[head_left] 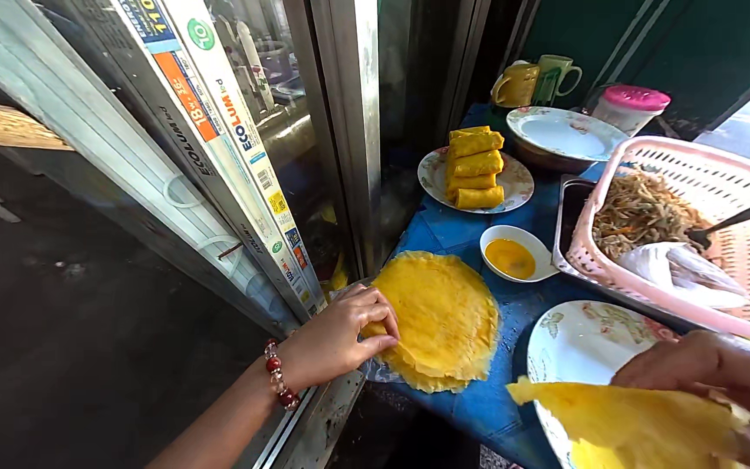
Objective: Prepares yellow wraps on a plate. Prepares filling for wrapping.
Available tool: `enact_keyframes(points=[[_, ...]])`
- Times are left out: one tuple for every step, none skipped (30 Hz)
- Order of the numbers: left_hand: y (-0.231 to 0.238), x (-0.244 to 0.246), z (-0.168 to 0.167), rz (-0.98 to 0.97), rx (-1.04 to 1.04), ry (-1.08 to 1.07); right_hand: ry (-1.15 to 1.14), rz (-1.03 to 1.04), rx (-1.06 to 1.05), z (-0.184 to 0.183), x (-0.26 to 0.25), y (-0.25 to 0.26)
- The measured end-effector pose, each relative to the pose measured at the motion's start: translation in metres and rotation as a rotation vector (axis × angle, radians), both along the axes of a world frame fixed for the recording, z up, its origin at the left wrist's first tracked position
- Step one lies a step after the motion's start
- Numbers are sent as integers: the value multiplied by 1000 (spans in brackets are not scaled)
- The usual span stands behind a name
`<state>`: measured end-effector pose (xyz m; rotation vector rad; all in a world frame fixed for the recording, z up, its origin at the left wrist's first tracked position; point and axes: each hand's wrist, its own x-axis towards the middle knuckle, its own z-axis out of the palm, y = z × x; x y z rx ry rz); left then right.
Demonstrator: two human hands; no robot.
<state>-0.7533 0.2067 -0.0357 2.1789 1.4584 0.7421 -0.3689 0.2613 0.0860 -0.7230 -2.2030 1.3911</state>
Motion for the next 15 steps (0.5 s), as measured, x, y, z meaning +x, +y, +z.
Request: enact_keyframes(points=[[3,2,3,8,-7,-30,35,59,-10,-4,-5,0],[7,4,7,21,-7,-58,85,120,-34,-9,-12,0],[11,8,11,42,-7,-93,144,168,-74,-15,-19,-2],[15,12,16,73,-29,-134,205,196,-127,-23,-26,-4],[19,15,20,104,-68,-178,260,203,-197,-32,-34,-8],[23,18,24,126,-117,-220,300,177,-275,-43,-43,-12],[27,19,28,135,-179,-250,300,123,-335,-52,-50,-18],[31,19,31,136,-247,-264,270,61,-348,-60,-59,-23],[34,19,34,126,-307,-257,208,-8,-301,-66,-68,-27],[35,19,37,115,-353,-251,115,-64,-201,-70,-77,-30],[36,19,40,106,-385,-252,4,-107,-67,-72,-88,-32],[37,19,42,98,-409,-256,-108,-133,62,-73,-98,-34],[37,19,43,94,-432,-261,-219,-142,177,-73,-109,-36],[37,19,45,94,-448,-264,-304,-157,274,-76,-120,-38],[37,20,45,89,-441,-267,-376,-184,379,-79,-130,-39]])
